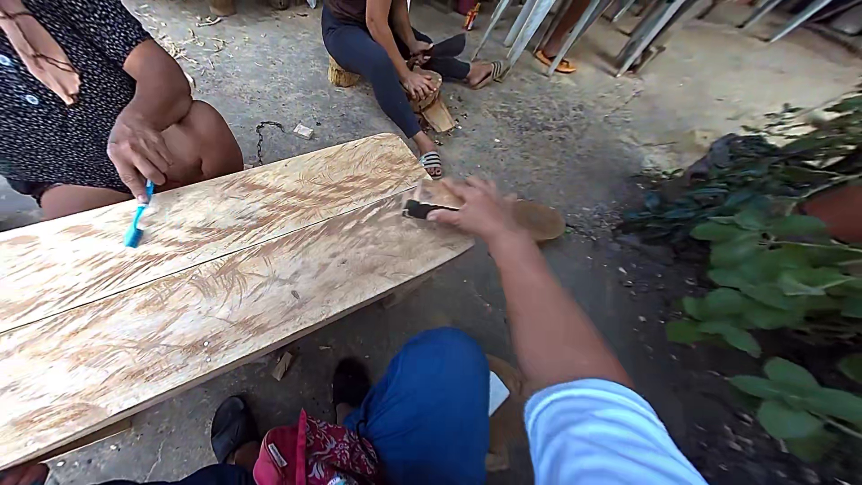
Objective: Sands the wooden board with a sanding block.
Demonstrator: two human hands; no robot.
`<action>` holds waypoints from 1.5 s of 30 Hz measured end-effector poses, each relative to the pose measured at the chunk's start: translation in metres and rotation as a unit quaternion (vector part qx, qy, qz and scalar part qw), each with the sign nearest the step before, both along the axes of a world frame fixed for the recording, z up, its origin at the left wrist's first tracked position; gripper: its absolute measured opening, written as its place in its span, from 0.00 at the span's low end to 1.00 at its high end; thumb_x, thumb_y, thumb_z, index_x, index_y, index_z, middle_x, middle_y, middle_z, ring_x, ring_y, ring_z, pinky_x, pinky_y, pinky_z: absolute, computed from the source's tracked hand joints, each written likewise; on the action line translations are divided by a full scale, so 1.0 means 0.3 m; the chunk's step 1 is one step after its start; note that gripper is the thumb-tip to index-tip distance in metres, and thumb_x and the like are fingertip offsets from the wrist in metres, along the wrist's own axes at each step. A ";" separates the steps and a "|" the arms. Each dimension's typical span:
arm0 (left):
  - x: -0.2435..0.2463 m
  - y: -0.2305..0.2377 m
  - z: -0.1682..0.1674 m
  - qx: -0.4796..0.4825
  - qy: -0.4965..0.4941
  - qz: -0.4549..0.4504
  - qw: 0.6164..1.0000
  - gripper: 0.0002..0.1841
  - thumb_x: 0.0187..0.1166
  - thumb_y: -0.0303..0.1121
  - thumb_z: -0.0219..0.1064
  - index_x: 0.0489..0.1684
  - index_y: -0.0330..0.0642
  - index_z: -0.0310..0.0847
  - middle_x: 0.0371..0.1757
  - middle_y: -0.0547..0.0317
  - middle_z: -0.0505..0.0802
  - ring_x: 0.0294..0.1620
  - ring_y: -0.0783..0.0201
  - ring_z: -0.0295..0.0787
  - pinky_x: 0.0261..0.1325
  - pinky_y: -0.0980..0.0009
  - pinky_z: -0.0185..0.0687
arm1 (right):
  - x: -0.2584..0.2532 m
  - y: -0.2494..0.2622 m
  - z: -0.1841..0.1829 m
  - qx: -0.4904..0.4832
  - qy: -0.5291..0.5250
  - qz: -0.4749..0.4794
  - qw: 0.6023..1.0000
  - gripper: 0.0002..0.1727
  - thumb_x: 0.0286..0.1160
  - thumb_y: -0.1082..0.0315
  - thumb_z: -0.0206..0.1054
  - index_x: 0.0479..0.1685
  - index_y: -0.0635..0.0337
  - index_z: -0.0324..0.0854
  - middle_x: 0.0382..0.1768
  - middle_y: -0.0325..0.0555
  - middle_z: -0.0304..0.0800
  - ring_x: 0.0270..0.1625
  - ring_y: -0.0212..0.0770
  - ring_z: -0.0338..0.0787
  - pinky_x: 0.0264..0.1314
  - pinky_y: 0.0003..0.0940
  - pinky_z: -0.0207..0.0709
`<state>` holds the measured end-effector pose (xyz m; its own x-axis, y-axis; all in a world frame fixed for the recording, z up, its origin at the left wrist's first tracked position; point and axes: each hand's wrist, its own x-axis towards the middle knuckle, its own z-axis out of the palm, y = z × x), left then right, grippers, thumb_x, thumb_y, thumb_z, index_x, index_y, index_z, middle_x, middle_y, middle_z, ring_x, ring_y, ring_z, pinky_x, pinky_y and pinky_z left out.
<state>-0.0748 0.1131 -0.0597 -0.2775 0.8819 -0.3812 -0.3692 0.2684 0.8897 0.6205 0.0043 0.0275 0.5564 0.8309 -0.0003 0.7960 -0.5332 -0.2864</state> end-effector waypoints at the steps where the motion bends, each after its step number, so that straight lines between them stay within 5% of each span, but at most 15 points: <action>1: -0.056 0.032 -0.049 -0.009 -0.007 0.017 1.000 0.42 0.82 0.69 0.10 0.40 0.50 0.66 0.14 0.67 0.77 0.10 0.73 0.69 0.13 0.77 0.68 | 0.058 -0.026 0.000 -0.012 -0.002 -0.036 0.999 0.50 0.60 0.29 0.76 0.86 0.40 0.73 0.81 0.60 0.75 0.83 0.75 0.67 0.70 0.90 0.52; 4: -0.066 0.053 -0.070 -0.035 -0.001 0.051 0.998 0.41 0.82 0.70 0.11 0.37 0.53 0.67 0.12 0.71 0.74 0.07 0.76 0.63 0.11 0.79 0.61 | -0.002 -0.030 0.002 -0.012 -0.009 -0.041 0.999 0.50 0.59 0.30 0.77 0.85 0.42 0.74 0.79 0.61 0.77 0.81 0.75 0.69 0.69 0.88 0.54; 9: -0.045 0.054 -0.072 -0.030 0.023 0.065 0.997 0.40 0.82 0.70 0.12 0.40 0.54 0.68 0.15 0.69 0.73 0.09 0.74 0.60 0.12 0.78 0.59 | -0.583 0.080 -0.020 0.086 -0.020 0.207 0.974 0.47 0.46 0.26 0.80 0.72 0.37 0.87 0.62 0.51 0.90 0.70 0.66 0.80 0.65 0.80 0.62; 13: -0.040 0.047 -0.065 -0.020 0.006 0.053 0.998 0.41 0.81 0.70 0.10 0.40 0.54 0.67 0.15 0.70 0.75 0.09 0.76 0.62 0.12 0.79 0.61 | -0.912 0.153 0.032 -0.011 0.046 0.385 0.922 0.42 0.59 0.28 0.74 0.80 0.27 0.78 0.64 0.46 0.87 0.71 0.60 0.78 0.67 0.75 0.59; 17: -0.053 0.053 -0.071 -0.033 0.021 0.054 0.998 0.40 0.83 0.69 0.11 0.45 0.54 0.68 0.18 0.68 0.76 0.10 0.74 0.62 0.13 0.77 0.60 | -0.747 0.226 0.020 0.039 0.014 0.327 0.944 0.41 0.57 0.29 0.76 0.77 0.30 0.82 0.65 0.47 0.89 0.70 0.62 0.82 0.60 0.76 0.66; 22: -0.105 0.057 -0.116 -0.024 -0.011 0.034 0.999 0.43 0.77 0.75 0.11 0.44 0.55 0.69 0.16 0.70 0.77 0.10 0.76 0.66 0.11 0.79 0.63 | -0.265 0.323 0.025 -0.018 0.006 0.056 0.998 0.49 0.60 0.27 0.74 0.86 0.37 0.73 0.83 0.54 0.74 0.85 0.71 0.66 0.73 0.86 0.54; 25: -0.117 0.063 -0.134 -0.006 -0.014 0.026 1.000 0.45 0.75 0.75 0.10 0.45 0.56 0.71 0.16 0.69 0.79 0.09 0.74 0.67 0.11 0.78 0.63 | -0.218 0.339 0.021 -0.034 0.005 -0.001 0.999 0.51 0.61 0.27 0.73 0.89 0.38 0.69 0.87 0.52 0.69 0.87 0.70 0.62 0.75 0.86 0.50; 29: -0.113 0.070 -0.145 -0.009 -0.005 0.033 0.999 0.46 0.74 0.76 0.09 0.46 0.57 0.71 0.16 0.69 0.78 0.09 0.74 0.65 0.10 0.77 0.61 | -0.524 0.335 0.012 0.010 -0.015 0.176 0.984 0.51 0.53 0.25 0.77 0.83 0.40 0.77 0.76 0.55 0.81 0.78 0.68 0.73 0.69 0.83 0.59; 32: -0.115 0.070 -0.145 -0.017 -0.011 0.039 0.999 0.46 0.74 0.77 0.10 0.45 0.57 0.72 0.16 0.69 0.78 0.09 0.74 0.66 0.10 0.78 0.62 | -0.835 0.272 -0.006 0.053 -0.019 0.369 0.928 0.47 0.47 0.24 0.78 0.75 0.33 0.84 0.64 0.48 0.89 0.73 0.62 0.79 0.66 0.79 0.63; 35: -0.116 0.066 -0.139 -0.023 -0.013 0.035 0.999 0.45 0.75 0.76 0.11 0.45 0.56 0.71 0.16 0.69 0.79 0.10 0.74 0.67 0.11 0.77 0.63 | -0.887 0.253 -0.013 0.068 -0.010 0.444 0.894 0.42 0.51 0.29 0.78 0.74 0.31 0.85 0.60 0.46 0.90 0.69 0.59 0.81 0.63 0.73 0.65; 37: -0.124 0.059 -0.138 -0.027 -0.012 0.026 0.999 0.45 0.76 0.75 0.11 0.47 0.57 0.72 0.17 0.69 0.79 0.10 0.74 0.68 0.11 0.78 0.63 | -0.758 0.274 -0.010 0.064 -0.018 0.382 0.922 0.43 0.54 0.30 0.78 0.76 0.34 0.84 0.64 0.49 0.90 0.70 0.62 0.81 0.62 0.76 0.66; 40: -0.104 0.047 -0.104 -0.035 -0.004 0.025 0.999 0.42 0.79 0.73 0.11 0.47 0.57 0.71 0.17 0.70 0.80 0.10 0.75 0.69 0.11 0.78 0.64 | -0.443 0.299 0.015 0.007 -0.012 0.163 0.986 0.46 0.60 0.30 0.76 0.83 0.38 0.77 0.77 0.57 0.81 0.80 0.71 0.72 0.68 0.86 0.59; 43: -0.079 0.037 -0.071 -0.039 0.011 0.026 0.999 0.43 0.78 0.73 0.10 0.49 0.57 0.70 0.18 0.69 0.78 0.10 0.74 0.67 0.11 0.77 0.62 | -0.219 0.298 0.025 -0.034 0.001 -0.026 0.999 0.50 0.63 0.28 0.73 0.89 0.37 0.69 0.85 0.57 0.70 0.87 0.73 0.62 0.73 0.89 0.50; 45: -0.071 0.045 -0.069 -0.040 0.006 0.033 0.999 0.45 0.76 0.74 0.09 0.48 0.56 0.71 0.18 0.68 0.78 0.10 0.73 0.67 0.11 0.77 0.61 | -0.241 0.300 0.033 -0.037 0.007 -0.057 0.998 0.50 0.63 0.29 0.74 0.89 0.39 0.68 0.86 0.58 0.68 0.87 0.74 0.60 0.73 0.89 0.49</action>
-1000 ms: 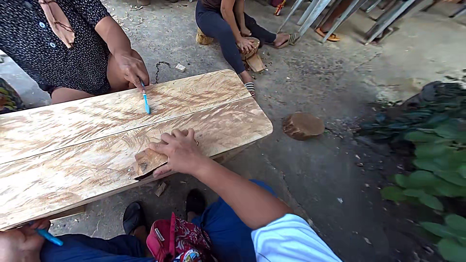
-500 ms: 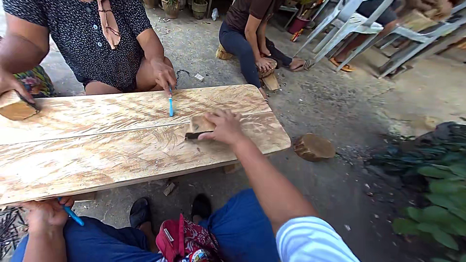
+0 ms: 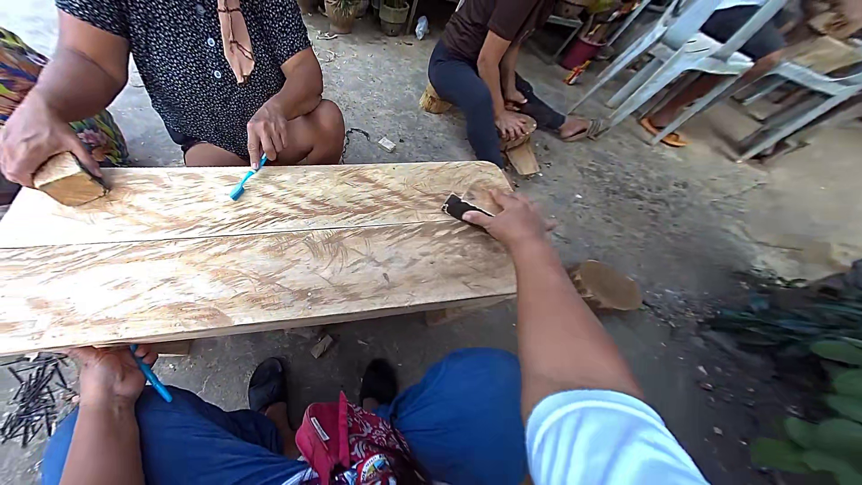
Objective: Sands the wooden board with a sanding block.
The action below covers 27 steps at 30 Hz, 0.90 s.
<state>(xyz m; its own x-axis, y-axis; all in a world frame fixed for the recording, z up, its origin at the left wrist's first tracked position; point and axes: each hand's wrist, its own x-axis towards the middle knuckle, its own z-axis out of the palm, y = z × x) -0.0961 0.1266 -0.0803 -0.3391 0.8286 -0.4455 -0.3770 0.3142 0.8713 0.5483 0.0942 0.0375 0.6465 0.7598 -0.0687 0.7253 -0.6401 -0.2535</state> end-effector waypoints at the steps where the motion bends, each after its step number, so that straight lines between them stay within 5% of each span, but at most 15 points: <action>1: 0.005 0.004 -0.002 -0.001 -0.003 0.004 1.000 0.45 0.75 0.75 0.09 0.47 0.56 0.71 0.17 0.68 0.78 0.10 0.73 0.66 0.11 0.77 0.61 | -0.055 0.007 0.003 0.006 0.001 0.014 1.000 0.50 0.63 0.30 0.75 0.88 0.41 0.69 0.85 0.59 0.69 0.87 0.74 0.61 0.73 0.88 0.49; 4: 0.023 0.009 0.001 -0.004 -0.005 0.026 1.000 0.46 0.74 0.76 0.09 0.47 0.56 0.71 0.18 0.67 0.77 0.10 0.72 0.65 0.11 0.76 0.59 | -0.328 0.026 0.006 0.031 0.001 0.153 0.988 0.49 0.58 0.30 0.78 0.84 0.41 0.76 0.78 0.58 0.78 0.81 0.72 0.70 0.71 0.85 0.56; 7: 0.025 0.005 0.006 -0.003 -0.008 0.031 0.999 0.46 0.74 0.76 0.10 0.46 0.56 0.71 0.17 0.67 0.78 0.10 0.74 0.63 0.10 0.78 0.58 | -0.653 -0.009 -0.017 0.086 0.006 0.348 0.933 0.48 0.48 0.27 0.80 0.76 0.37 0.84 0.64 0.52 0.88 0.72 0.66 0.78 0.66 0.82 0.60; 10: 0.005 0.015 -0.022 -0.004 -0.009 0.023 1.000 0.45 0.74 0.77 0.11 0.44 0.56 0.71 0.17 0.68 0.77 0.10 0.74 0.64 0.11 0.77 0.60 | -0.782 -0.024 -0.018 0.074 0.012 0.445 0.892 0.44 0.54 0.25 0.75 0.78 0.28 0.81 0.64 0.46 0.88 0.70 0.60 0.80 0.64 0.76 0.62; 14: -0.016 0.009 -0.034 0.000 -0.010 0.009 1.000 0.44 0.76 0.76 0.12 0.44 0.56 0.71 0.17 0.69 0.77 0.10 0.74 0.65 0.11 0.77 0.60 | -0.499 -0.001 -0.005 0.054 0.002 0.313 0.948 0.44 0.59 0.29 0.75 0.81 0.33 0.79 0.69 0.51 0.86 0.74 0.65 0.78 0.64 0.79 0.64; 18: -0.014 -0.003 -0.013 0.006 -0.007 -0.007 1.000 0.43 0.78 0.73 0.12 0.45 0.57 0.71 0.16 0.69 0.77 0.09 0.74 0.65 0.10 0.77 0.60 | -0.065 -0.048 -0.003 0.011 -0.002 0.070 0.997 0.49 0.63 0.30 0.74 0.87 0.40 0.71 0.83 0.58 0.73 0.84 0.74 0.65 0.72 0.88 0.54; 20: -0.010 -0.007 -0.004 0.002 -0.004 -0.009 1.000 0.42 0.79 0.73 0.11 0.46 0.57 0.71 0.17 0.69 0.77 0.10 0.74 0.65 0.11 0.77 0.60 | 0.006 -0.077 -0.011 0.007 -0.001 0.002 1.000 0.50 0.62 0.29 0.75 0.88 0.41 0.70 0.85 0.60 0.70 0.87 0.74 0.61 0.74 0.87 0.50; 23: 0.006 -0.004 0.004 0.000 -0.004 0.005 1.000 0.42 0.80 0.72 0.12 0.47 0.56 0.71 0.17 0.68 0.77 0.10 0.73 0.65 0.11 0.77 0.60 | -0.166 -0.080 0.003 0.014 0.002 0.047 0.999 0.49 0.61 0.32 0.77 0.87 0.42 0.72 0.81 0.58 0.75 0.82 0.72 0.67 0.72 0.84 0.53; 27: 0.013 -0.003 0.011 -0.008 -0.010 0.026 1.000 0.45 0.75 0.75 0.11 0.46 0.54 0.71 0.16 0.67 0.76 0.10 0.73 0.64 0.11 0.77 0.59 | -0.669 -0.093 -0.009 0.086 0.003 0.259 0.962 0.48 0.49 0.29 0.82 0.76 0.41 0.84 0.65 0.56 0.87 0.71 0.70 0.78 0.66 0.83 0.60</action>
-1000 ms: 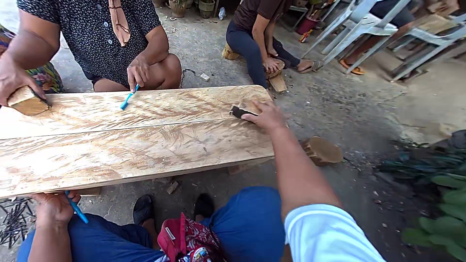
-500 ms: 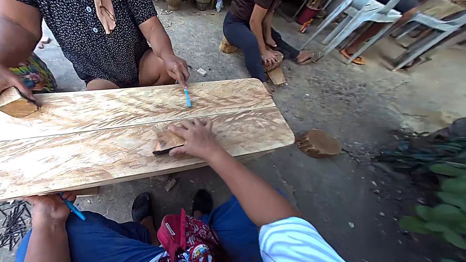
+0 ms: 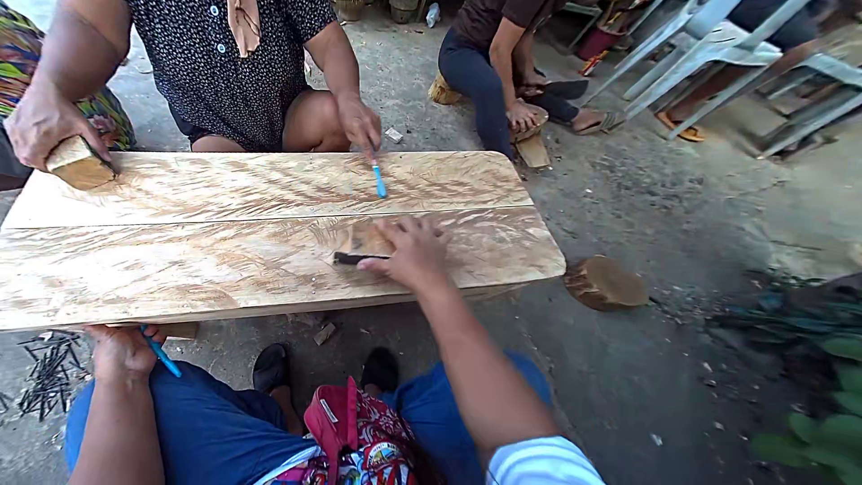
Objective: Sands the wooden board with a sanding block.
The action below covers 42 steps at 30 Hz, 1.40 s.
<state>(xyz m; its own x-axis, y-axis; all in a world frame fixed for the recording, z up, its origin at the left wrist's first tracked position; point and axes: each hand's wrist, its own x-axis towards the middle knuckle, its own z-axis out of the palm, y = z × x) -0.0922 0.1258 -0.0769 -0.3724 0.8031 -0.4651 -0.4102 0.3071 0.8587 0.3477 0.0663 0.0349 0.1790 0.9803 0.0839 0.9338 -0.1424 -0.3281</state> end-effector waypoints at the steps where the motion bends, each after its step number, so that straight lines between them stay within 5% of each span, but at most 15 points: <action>1: -0.001 0.001 -0.004 0.000 -0.002 0.004 1.000 0.45 0.75 0.76 0.11 0.46 0.54 0.71 0.16 0.67 0.76 0.10 0.73 0.64 0.11 0.77 0.59 | -0.119 -0.014 -0.006 0.002 0.000 0.048 0.999 0.47 0.48 0.26 0.80 0.75 0.36 0.84 0.63 0.52 0.88 0.69 0.66 0.79 0.66 0.81 0.61; 5: -0.013 0.010 -0.028 0.000 -0.009 -0.014 1.000 0.43 0.76 0.76 0.13 0.44 0.55 0.70 0.17 0.69 0.76 0.10 0.75 0.64 0.11 0.78 0.60 | -0.252 -0.082 0.001 -0.052 0.011 0.125 0.991 0.42 0.59 0.27 0.74 0.79 0.26 0.79 0.63 0.45 0.87 0.72 0.59 0.77 0.68 0.74 0.59; 9: -0.050 0.006 -0.044 0.020 -0.019 -0.046 0.999 0.44 0.77 0.75 0.13 0.47 0.56 0.71 0.17 0.69 0.80 0.10 0.75 0.68 0.11 0.79 0.64 | 0.119 -0.178 -0.025 -0.004 -0.030 -0.027 0.999 0.42 0.57 0.29 0.77 0.77 0.31 0.82 0.65 0.51 0.88 0.70 0.66 0.81 0.59 0.77 0.67; 13: -0.058 0.007 -0.049 0.017 -0.007 -0.060 0.998 0.42 0.80 0.72 0.13 0.49 0.56 0.71 0.18 0.69 0.80 0.10 0.75 0.67 0.11 0.78 0.63 | 0.601 -0.278 -0.015 -0.072 -0.017 -0.292 0.954 0.50 0.61 0.29 0.75 0.87 0.40 0.72 0.81 0.64 0.74 0.82 0.79 0.66 0.69 0.90 0.54; 15: -0.060 0.008 -0.056 0.016 -0.001 -0.060 0.998 0.41 0.81 0.71 0.13 0.48 0.56 0.71 0.18 0.69 0.79 0.10 0.74 0.67 0.11 0.78 0.62 | 0.684 -0.295 -0.004 -0.085 -0.009 -0.357 0.930 0.50 0.63 0.29 0.74 0.88 0.41 0.69 0.84 0.65 0.69 0.84 0.79 0.63 0.72 0.88 0.52; 18: -0.063 0.016 -0.067 0.021 -0.015 -0.055 0.998 0.42 0.80 0.72 0.12 0.49 0.56 0.71 0.19 0.69 0.80 0.11 0.74 0.68 0.12 0.78 0.64 | 0.527 -0.251 0.016 -0.073 0.000 -0.317 0.946 0.49 0.62 0.33 0.78 0.87 0.45 0.72 0.82 0.64 0.71 0.84 0.76 0.64 0.72 0.87 0.52; 21: -0.049 0.010 -0.047 0.022 -0.033 -0.047 0.998 0.42 0.81 0.71 0.12 0.49 0.54 0.70 0.20 0.68 0.82 0.12 0.74 0.70 0.12 0.79 0.66 | 0.191 -0.201 -0.009 -0.012 -0.019 -0.143 0.990 0.49 0.51 0.31 0.82 0.78 0.46 0.82 0.68 0.60 0.84 0.74 0.72 0.76 0.67 0.82 0.60; 24: -0.029 0.003 -0.020 0.016 -0.039 -0.042 0.998 0.39 0.84 0.68 0.14 0.46 0.53 0.68 0.19 0.67 0.80 0.11 0.75 0.70 0.12 0.80 0.66 | -0.071 -0.185 -0.038 0.037 -0.019 0.010 0.999 0.46 0.47 0.25 0.79 0.72 0.37 0.87 0.56 0.51 0.90 0.65 0.64 0.82 0.62 0.76 0.64; 28: -0.006 -0.003 0.003 0.019 -0.029 -0.049 0.998 0.35 0.88 0.64 0.15 0.44 0.53 0.66 0.19 0.68 0.79 0.10 0.77 0.68 0.12 0.82 0.64 | 0.068 -0.202 -0.050 0.054 -0.035 0.024 0.998 0.42 0.52 0.27 0.76 0.72 0.32 0.86 0.58 0.49 0.91 0.66 0.62 0.83 0.59 0.74 0.68; 35: -0.034 -0.004 -0.018 0.024 -0.018 -0.042 0.999 0.38 0.85 0.67 0.14 0.50 0.53 0.68 0.21 0.66 0.81 0.11 0.75 0.68 0.11 0.80 0.64 | 0.766 -0.260 -0.010 -0.094 -0.013 -0.328 0.940 0.51 0.62 0.28 0.74 0.89 0.39 0.68 0.84 0.62 0.70 0.85 0.75 0.64 0.73 0.87 0.53; 38: -0.043 0.002 -0.030 0.027 -0.035 -0.037 0.998 0.39 0.83 0.69 0.13 0.47 0.53 0.68 0.20 0.67 0.81 0.11 0.75 0.70 0.11 0.81 0.66 | 0.653 -0.222 -0.008 -0.075 -0.002 -0.295 0.952 0.50 0.61 0.31 0.77 0.87 0.44 0.71 0.82 0.64 0.72 0.84 0.75 0.66 0.73 0.87 0.53; 42: -0.038 0.009 -0.046 0.027 -0.021 -0.020 0.999 0.42 0.78 0.74 0.13 0.46 0.55 0.69 0.18 0.70 0.79 0.10 0.76 0.68 0.11 0.80 0.64 | 0.157 -0.135 -0.024 0.008 -0.029 -0.089 0.996 0.48 0.51 0.30 0.82 0.77 0.43 0.83 0.65 0.57 0.87 0.71 0.69 0.79 0.64 0.81 0.63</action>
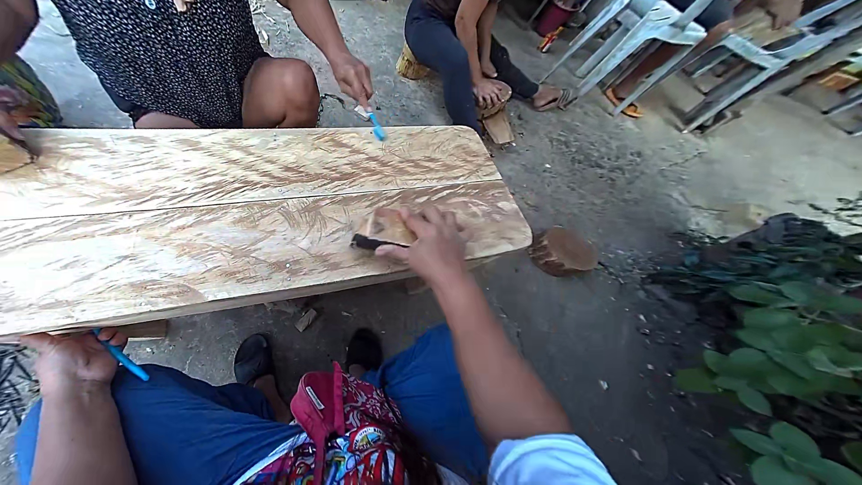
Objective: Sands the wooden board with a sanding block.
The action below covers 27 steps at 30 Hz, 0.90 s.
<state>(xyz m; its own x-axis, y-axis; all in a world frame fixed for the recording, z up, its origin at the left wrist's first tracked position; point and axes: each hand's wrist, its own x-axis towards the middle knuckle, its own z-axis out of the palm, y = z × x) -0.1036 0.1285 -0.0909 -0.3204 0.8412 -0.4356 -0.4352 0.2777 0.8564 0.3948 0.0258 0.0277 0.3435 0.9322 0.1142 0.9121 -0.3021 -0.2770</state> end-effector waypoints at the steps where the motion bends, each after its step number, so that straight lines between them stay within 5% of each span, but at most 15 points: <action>1: 0.010 -0.001 0.014 -0.009 0.009 0.005 1.000 0.43 0.77 0.74 0.13 0.46 0.55 0.70 0.17 0.70 0.78 0.10 0.75 0.67 0.11 0.79 0.63 | -0.132 0.009 -0.006 0.018 -0.001 0.060 0.998 0.47 0.49 0.29 0.81 0.75 0.41 0.84 0.60 0.56 0.88 0.66 0.68 0.81 0.62 0.79 0.64; 3: 0.042 -0.010 0.053 -0.019 0.021 0.013 1.000 0.44 0.76 0.75 0.12 0.46 0.56 0.71 0.18 0.69 0.78 0.10 0.75 0.66 0.11 0.79 0.61 | -0.315 0.024 -0.012 0.025 -0.001 0.173 0.985 0.46 0.52 0.25 0.76 0.77 0.34 0.82 0.57 0.52 0.88 0.64 0.64 0.81 0.61 0.78 0.64; 6: 0.056 -0.020 0.075 -0.012 0.021 0.001 1.000 0.46 0.72 0.78 0.10 0.49 0.58 0.72 0.20 0.68 0.80 0.11 0.75 0.67 0.12 0.80 0.61 | -0.340 0.033 -0.015 0.029 -0.003 0.222 0.975 0.42 0.57 0.27 0.74 0.77 0.30 0.82 0.58 0.49 0.89 0.64 0.63 0.82 0.57 0.74 0.67; 11: 0.031 -0.031 0.068 -0.010 0.015 -0.019 1.000 0.44 0.73 0.77 0.13 0.45 0.60 0.73 0.18 0.69 0.80 0.11 0.74 0.68 0.12 0.78 0.62 | 0.010 0.068 0.014 -0.061 0.011 -0.062 0.996 0.48 0.65 0.26 0.70 0.87 0.37 0.71 0.77 0.64 0.78 0.78 0.78 0.71 0.64 0.88 0.60; 14: 0.019 -0.030 0.061 -0.014 -0.002 -0.013 1.000 0.42 0.77 0.75 0.16 0.49 0.58 0.73 0.20 0.67 0.81 0.11 0.72 0.68 0.12 0.77 0.63 | 0.056 0.124 0.054 -0.098 0.051 -0.188 0.976 0.49 0.66 0.29 0.71 0.89 0.42 0.68 0.84 0.66 0.68 0.85 0.77 0.63 0.71 0.88 0.54; 17: 0.030 -0.025 0.056 -0.009 -0.022 0.001 1.000 0.41 0.80 0.73 0.18 0.49 0.55 0.73 0.21 0.65 0.81 0.12 0.71 0.69 0.13 0.76 0.63 | -0.170 0.198 0.084 -0.105 0.042 -0.139 0.984 0.50 0.65 0.31 0.74 0.89 0.44 0.68 0.82 0.65 0.71 0.85 0.76 0.63 0.72 0.85 0.55; 22: 0.029 -0.017 0.039 -0.024 -0.037 0.025 0.999 0.40 0.81 0.72 0.20 0.51 0.53 0.73 0.22 0.62 0.81 0.12 0.68 0.69 0.13 0.74 0.64 | -0.776 0.376 0.080 -0.072 0.027 0.136 0.988 0.47 0.62 0.29 0.75 0.84 0.40 0.74 0.70 0.62 0.81 0.74 0.73 0.75 0.64 0.82 0.63; 27: 0.039 -0.015 0.054 -0.047 -0.049 0.042 0.997 0.39 0.83 0.71 0.22 0.49 0.51 0.73 0.23 0.62 0.81 0.13 0.69 0.70 0.14 0.74 0.65 | -1.220 0.492 0.116 -0.144 -0.017 0.325 0.935 0.46 0.75 0.27 0.61 0.95 0.25 0.51 0.83 0.56 0.69 0.82 0.71 0.66 0.69 0.81 0.59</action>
<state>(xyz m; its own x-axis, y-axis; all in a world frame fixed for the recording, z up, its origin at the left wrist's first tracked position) -0.0918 0.1241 -0.0746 -0.3395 0.7669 -0.5445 -0.5402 0.3149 0.7804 0.0288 0.1734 0.0625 -0.3049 0.9366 -0.1729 0.9357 0.2607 -0.2377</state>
